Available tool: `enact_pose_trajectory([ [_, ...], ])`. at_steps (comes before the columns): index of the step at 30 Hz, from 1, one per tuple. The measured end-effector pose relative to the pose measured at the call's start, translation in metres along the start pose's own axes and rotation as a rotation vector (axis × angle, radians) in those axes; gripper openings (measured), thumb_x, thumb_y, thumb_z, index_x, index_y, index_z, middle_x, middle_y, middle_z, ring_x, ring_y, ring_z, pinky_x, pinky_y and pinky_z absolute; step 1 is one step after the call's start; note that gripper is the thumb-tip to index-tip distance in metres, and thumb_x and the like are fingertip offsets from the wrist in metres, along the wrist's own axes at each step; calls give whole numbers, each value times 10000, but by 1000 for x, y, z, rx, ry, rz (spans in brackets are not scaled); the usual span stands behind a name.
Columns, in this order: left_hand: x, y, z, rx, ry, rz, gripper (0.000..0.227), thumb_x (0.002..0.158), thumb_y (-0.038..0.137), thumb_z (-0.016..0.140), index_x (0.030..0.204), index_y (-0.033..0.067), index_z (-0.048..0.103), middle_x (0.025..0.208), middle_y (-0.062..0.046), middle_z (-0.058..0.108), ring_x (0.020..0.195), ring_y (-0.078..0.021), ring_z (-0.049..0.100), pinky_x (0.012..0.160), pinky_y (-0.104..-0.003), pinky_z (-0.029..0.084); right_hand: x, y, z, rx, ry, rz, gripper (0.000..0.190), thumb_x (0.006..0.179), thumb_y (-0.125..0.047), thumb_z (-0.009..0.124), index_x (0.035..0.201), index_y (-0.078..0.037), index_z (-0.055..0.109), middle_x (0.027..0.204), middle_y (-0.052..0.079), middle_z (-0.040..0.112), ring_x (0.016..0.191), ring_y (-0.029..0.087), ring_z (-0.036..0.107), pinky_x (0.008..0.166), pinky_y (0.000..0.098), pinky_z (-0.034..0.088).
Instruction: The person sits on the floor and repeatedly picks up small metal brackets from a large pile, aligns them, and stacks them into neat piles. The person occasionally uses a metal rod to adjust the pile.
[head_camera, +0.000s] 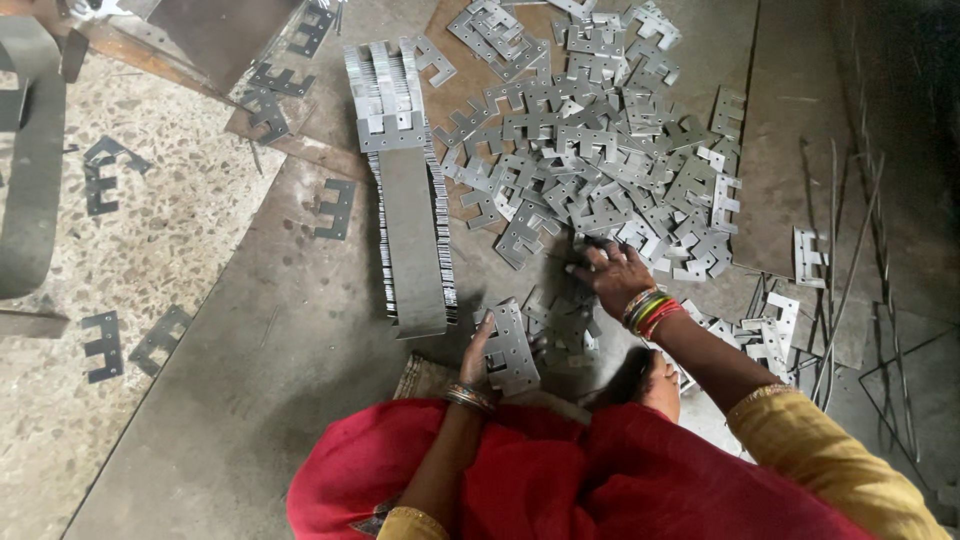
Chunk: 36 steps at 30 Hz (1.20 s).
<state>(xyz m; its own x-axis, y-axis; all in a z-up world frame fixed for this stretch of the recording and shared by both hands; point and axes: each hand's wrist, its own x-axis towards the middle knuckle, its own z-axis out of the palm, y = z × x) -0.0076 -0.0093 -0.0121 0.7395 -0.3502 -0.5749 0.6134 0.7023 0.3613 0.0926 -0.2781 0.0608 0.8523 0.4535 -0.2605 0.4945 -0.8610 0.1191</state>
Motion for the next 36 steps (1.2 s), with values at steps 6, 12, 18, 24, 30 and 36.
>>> enact_pose_trajectory([
  [6, 5, -3, -9, 3, -35, -29, 485, 987, 464, 603, 1272, 74, 648, 1004, -82, 735, 860, -219, 735, 781, -395, 633, 5, 13, -2, -26, -223, 28, 459, 977, -234, 486, 1412, -359, 564, 1537, 111, 380, 1437, 351, 367, 1177, 544, 313],
  [12, 15, -11, -24, 24, -77, -53, 439, 973, 411, 652, 1249, 70, 662, 1018, -82, 740, 863, -208, 737, 786, -379, 620, 4, 21, -29, -93, -107, 42, 430, 920, -187, 533, 1321, -288, 653, 1344, 120, 588, 1260, 292, 568, 1100, 480, 438],
  [18, 24, -14, -31, 150, -103, 65, 447, 972, 385, 682, 1251, 36, 663, 1069, -103, 745, 903, -219, 734, 797, -367, 611, -8, 3, -52, 723, -124, 184, 344, 826, -257, 774, 1121, -94, 708, 963, 101, 798, 879, 262, 778, 847, 401, 614],
  [24, 25, -20, -34, 35, -116, -58, 470, 968, 396, 654, 1273, 38, 638, 1056, -121, 743, 897, -235, 756, 797, -391, 628, -10, -52, -17, 638, 81, 92, 430, 774, -262, 744, 1114, -7, 679, 951, 201, 756, 821, 306, 760, 722, 419, 623],
  [30, 36, -17, -43, 35, -132, -81, 461, 992, 389, 639, 1301, 47, 630, 1067, -138, 733, 897, -252, 741, 787, -404, 623, -4, -78, 20, 162, -280, 41, 296, 969, -272, 569, 1132, -39, 654, 902, 167, 749, 836, 293, 750, 775, 441, 619],
  [36, 30, -19, -48, 14, -162, 21, 475, 1021, 363, 652, 1334, 9, 607, 1094, -158, 733, 937, -257, 739, 832, -389, 619, -8, -63, 5, 297, -298, 183, 417, 964, -336, 555, 1261, -46, 600, 929, 189, 724, 831, 312, 741, 761, 448, 618],
])
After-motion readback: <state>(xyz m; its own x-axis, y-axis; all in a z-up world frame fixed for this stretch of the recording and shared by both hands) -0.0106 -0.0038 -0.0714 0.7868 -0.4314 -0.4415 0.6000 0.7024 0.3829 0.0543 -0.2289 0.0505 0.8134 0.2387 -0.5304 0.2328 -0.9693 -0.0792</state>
